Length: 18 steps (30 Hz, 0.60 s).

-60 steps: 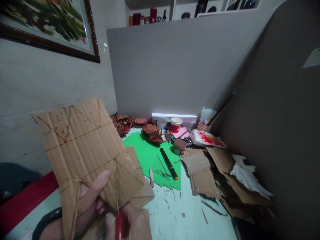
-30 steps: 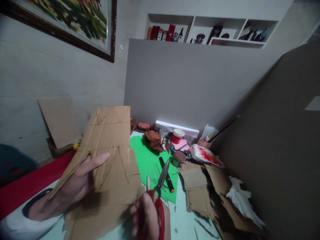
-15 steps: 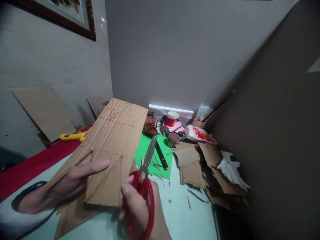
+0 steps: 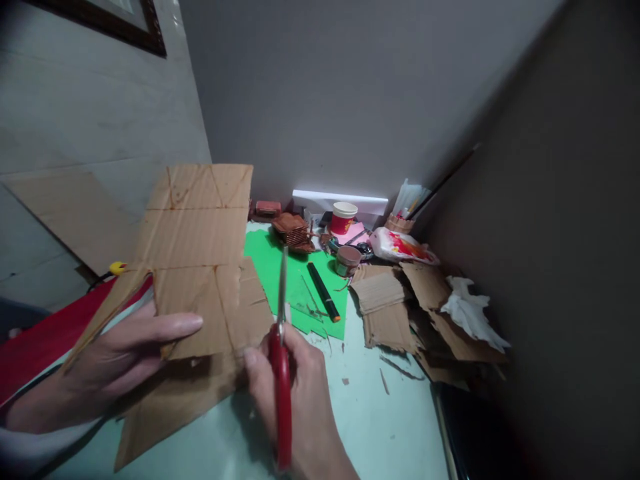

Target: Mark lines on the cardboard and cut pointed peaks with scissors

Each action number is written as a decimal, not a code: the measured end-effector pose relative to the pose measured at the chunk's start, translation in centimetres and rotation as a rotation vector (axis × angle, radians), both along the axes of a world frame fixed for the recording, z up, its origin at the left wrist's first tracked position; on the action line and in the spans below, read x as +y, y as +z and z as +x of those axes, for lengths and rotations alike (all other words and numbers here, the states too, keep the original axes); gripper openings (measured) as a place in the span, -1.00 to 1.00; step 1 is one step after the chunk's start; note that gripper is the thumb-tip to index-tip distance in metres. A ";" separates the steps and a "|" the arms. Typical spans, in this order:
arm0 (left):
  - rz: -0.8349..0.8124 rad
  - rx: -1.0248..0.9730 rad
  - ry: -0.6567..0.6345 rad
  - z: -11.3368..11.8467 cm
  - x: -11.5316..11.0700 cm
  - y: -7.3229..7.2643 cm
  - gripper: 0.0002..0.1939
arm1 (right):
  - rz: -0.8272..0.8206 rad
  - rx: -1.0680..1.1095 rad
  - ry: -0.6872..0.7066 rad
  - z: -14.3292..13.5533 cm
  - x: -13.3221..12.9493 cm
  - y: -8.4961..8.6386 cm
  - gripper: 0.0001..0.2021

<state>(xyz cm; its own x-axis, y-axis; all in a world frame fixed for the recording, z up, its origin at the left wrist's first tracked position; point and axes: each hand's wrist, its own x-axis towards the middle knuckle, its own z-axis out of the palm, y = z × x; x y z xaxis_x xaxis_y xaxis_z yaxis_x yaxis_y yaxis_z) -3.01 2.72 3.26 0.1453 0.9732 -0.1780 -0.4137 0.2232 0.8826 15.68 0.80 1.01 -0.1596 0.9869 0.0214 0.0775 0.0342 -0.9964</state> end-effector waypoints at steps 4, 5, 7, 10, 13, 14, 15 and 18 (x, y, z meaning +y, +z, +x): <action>-0.011 -0.053 0.056 -1.1 0.1 0.9 -0.37 | -0.015 -0.023 0.114 -0.3 0.1 0.2 -0.79; -0.010 -0.051 0.063 -1.4 0.1 1.0 -0.36 | -0.014 -0.035 0.159 -0.3 0.2 0.2 -0.78; -0.002 -0.047 0.064 -1.8 0.2 1.1 -0.35 | -0.026 -0.082 0.270 -0.3 0.3 0.0 -0.75; 0.036 -0.030 0.098 -2.0 0.5 1.2 -0.30 | -0.068 -0.155 0.404 -0.2 0.4 -0.5 -0.77; 0.066 0.003 0.127 -2.1 0.7 1.2 -0.23 | -0.075 -0.179 0.431 -0.4 0.3 -0.9 -0.84; 0.069 0.022 0.130 -2.1 0.7 1.2 -0.22 | -0.068 -0.184 0.426 -0.5 0.2 -1.0 -0.84; 0.068 0.044 0.132 -2.1 0.7 1.1 -0.22 | -0.064 -0.188 0.416 -0.6 0.1 -1.1 -0.83; 0.064 0.111 0.140 -2.0 0.6 1.0 -0.26 | -0.065 -0.209 0.391 -0.7 -0.1 -1.1 -0.82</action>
